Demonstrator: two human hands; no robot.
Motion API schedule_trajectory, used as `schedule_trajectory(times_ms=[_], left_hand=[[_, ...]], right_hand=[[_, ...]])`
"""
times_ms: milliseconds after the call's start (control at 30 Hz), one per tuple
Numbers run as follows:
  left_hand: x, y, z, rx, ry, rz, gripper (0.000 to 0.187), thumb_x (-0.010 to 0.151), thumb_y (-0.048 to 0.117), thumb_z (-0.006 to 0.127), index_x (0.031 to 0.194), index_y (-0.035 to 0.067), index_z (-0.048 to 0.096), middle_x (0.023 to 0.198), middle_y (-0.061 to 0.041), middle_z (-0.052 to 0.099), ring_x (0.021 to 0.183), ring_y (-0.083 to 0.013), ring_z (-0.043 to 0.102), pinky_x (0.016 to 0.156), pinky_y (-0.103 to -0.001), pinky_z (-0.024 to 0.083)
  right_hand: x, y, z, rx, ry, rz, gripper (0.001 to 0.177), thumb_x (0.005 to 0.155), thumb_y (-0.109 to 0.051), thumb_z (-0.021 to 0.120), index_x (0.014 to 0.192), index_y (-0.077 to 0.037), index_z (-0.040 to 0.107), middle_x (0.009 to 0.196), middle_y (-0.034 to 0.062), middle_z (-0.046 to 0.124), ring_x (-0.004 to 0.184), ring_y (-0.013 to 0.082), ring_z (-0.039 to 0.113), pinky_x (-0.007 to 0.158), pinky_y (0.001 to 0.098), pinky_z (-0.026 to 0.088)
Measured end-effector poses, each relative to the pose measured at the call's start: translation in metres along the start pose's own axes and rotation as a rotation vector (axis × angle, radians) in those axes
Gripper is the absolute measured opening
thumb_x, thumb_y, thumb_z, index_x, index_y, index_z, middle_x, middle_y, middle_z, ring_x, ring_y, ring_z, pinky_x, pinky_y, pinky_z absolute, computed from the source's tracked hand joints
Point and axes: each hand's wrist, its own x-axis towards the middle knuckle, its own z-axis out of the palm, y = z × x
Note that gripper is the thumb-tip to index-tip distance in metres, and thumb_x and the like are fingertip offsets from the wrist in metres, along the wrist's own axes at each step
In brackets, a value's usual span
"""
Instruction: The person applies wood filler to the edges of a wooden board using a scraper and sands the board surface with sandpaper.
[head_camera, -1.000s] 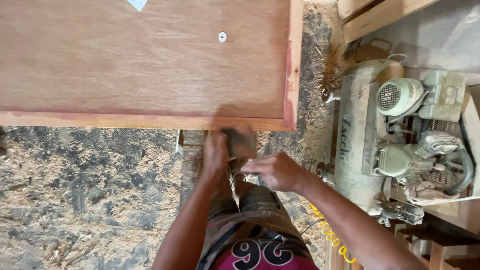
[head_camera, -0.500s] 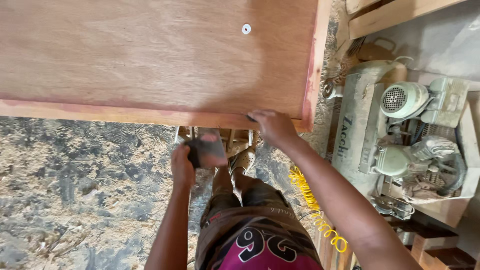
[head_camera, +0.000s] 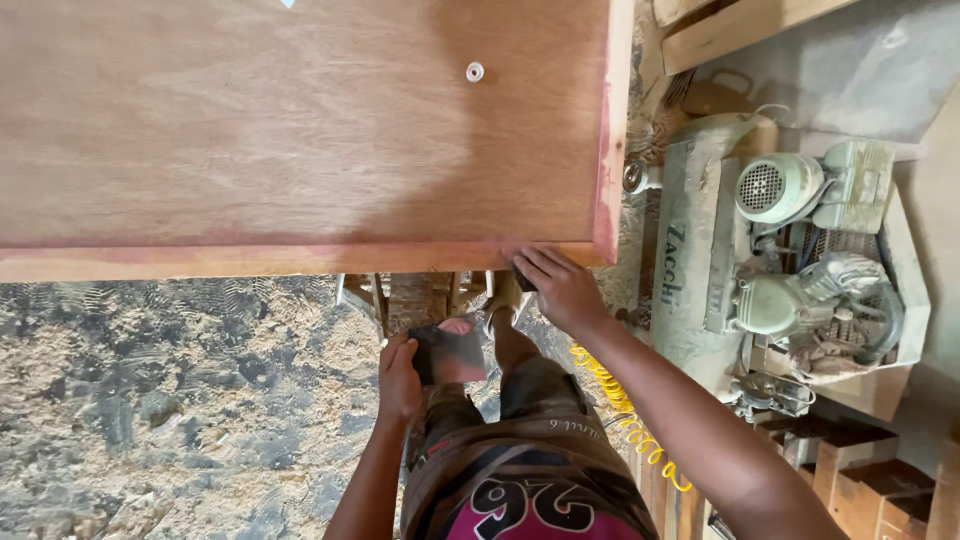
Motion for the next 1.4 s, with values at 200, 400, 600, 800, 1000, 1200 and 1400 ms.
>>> schedule_trajectory(times_ms=[200, 400, 600, 800, 1000, 1200, 1400], left_hand=[[-0.008, 0.023, 0.019, 0.152, -0.037, 0.077, 0.038, 0.098, 0.019, 0.056, 0.125, -0.005, 0.069, 0.133, -0.016, 0.060, 0.122, -0.0238, 0.058, 0.106, -0.034, 0.044], [-0.021, 0.050, 0.056, -0.186, -0.149, -0.133, 0.040, 0.095, 0.021, 0.056, 0.128, -0.001, 0.064, 0.125, -0.008, 0.063, 0.112, -0.0194, 0.061, 0.094, -0.034, 0.051], [-0.016, 0.076, 0.086, 0.023, -0.172, -0.009, 0.040, 0.099, 0.023, 0.056, 0.125, -0.004, 0.067, 0.121, -0.013, 0.067, 0.110, -0.0222, 0.063, 0.096, -0.032, 0.049], [0.009, 0.087, 0.097, 0.145, -0.266, 0.010, 0.044, 0.098, 0.024, 0.056, 0.131, -0.004, 0.065, 0.126, -0.013, 0.068, 0.115, -0.0212, 0.061, 0.102, -0.031, 0.045], [0.026, 0.110, 0.107, 0.175, -0.497, -0.170, 0.047, 0.096, 0.024, 0.058, 0.134, -0.004, 0.061, 0.126, -0.016, 0.069, 0.115, -0.0243, 0.060, 0.101, -0.033, 0.046], [0.033, 0.117, 0.113, 0.317, -0.542, -0.030, 0.043, 0.096, 0.023, 0.059, 0.127, -0.006, 0.063, 0.123, -0.014, 0.070, 0.114, -0.0210, 0.062, 0.099, -0.029, 0.046], [0.037, 0.125, 0.110, -0.003, -0.194, -0.197, 0.035, 0.093, 0.020, 0.056, 0.126, 0.006, 0.060, 0.111, -0.008, 0.067, 0.097, -0.0187, 0.064, 0.081, -0.035, 0.057]], right_hand=[[-0.008, 0.024, 0.012, -0.049, 0.105, 0.042, 0.052, 0.085, 0.002, 0.059, 0.136, -0.005, 0.066, 0.137, 0.0131, 0.068, 0.127, 0.0331, 0.063, 0.110, 0.0452, 0.049], [-0.030, 0.049, 0.021, 0.017, 0.029, 0.065, 0.054, 0.082, 0.005, 0.057, 0.134, -0.007, 0.066, 0.136, 0.0141, 0.067, 0.127, 0.0305, 0.063, 0.108, 0.0447, 0.050], [-0.045, 0.044, -0.007, 0.000, -0.056, 0.029, 0.057, 0.080, 0.006, 0.057, 0.134, -0.011, 0.067, 0.135, 0.0115, 0.069, 0.123, 0.0286, 0.066, 0.100, 0.0412, 0.056], [-0.030, 0.041, -0.086, 0.388, -0.229, 0.220, 0.049, 0.086, 0.001, 0.061, 0.129, -0.018, 0.073, 0.120, 0.0099, 0.074, 0.105, 0.0292, 0.071, 0.091, 0.0406, 0.059], [-0.021, 0.030, -0.112, 0.430, -0.270, -0.194, 0.066, 0.065, 0.013, 0.055, 0.119, -0.020, 0.076, 0.122, 0.0016, 0.077, 0.114, 0.0229, 0.072, 0.095, 0.0380, 0.060], [-0.028, 0.014, -0.104, 0.462, -0.245, -0.208, 0.061, 0.071, 0.016, 0.054, 0.117, -0.017, 0.078, 0.123, 0.0007, 0.076, 0.102, 0.0222, 0.076, 0.079, 0.0355, 0.064], [-0.048, 0.027, -0.086, 0.519, -0.333, -0.108, 0.058, 0.077, 0.018, 0.046, 0.111, -0.017, 0.077, 0.118, 0.0004, 0.078, 0.096, 0.0178, 0.080, 0.050, 0.0278, 0.057]])
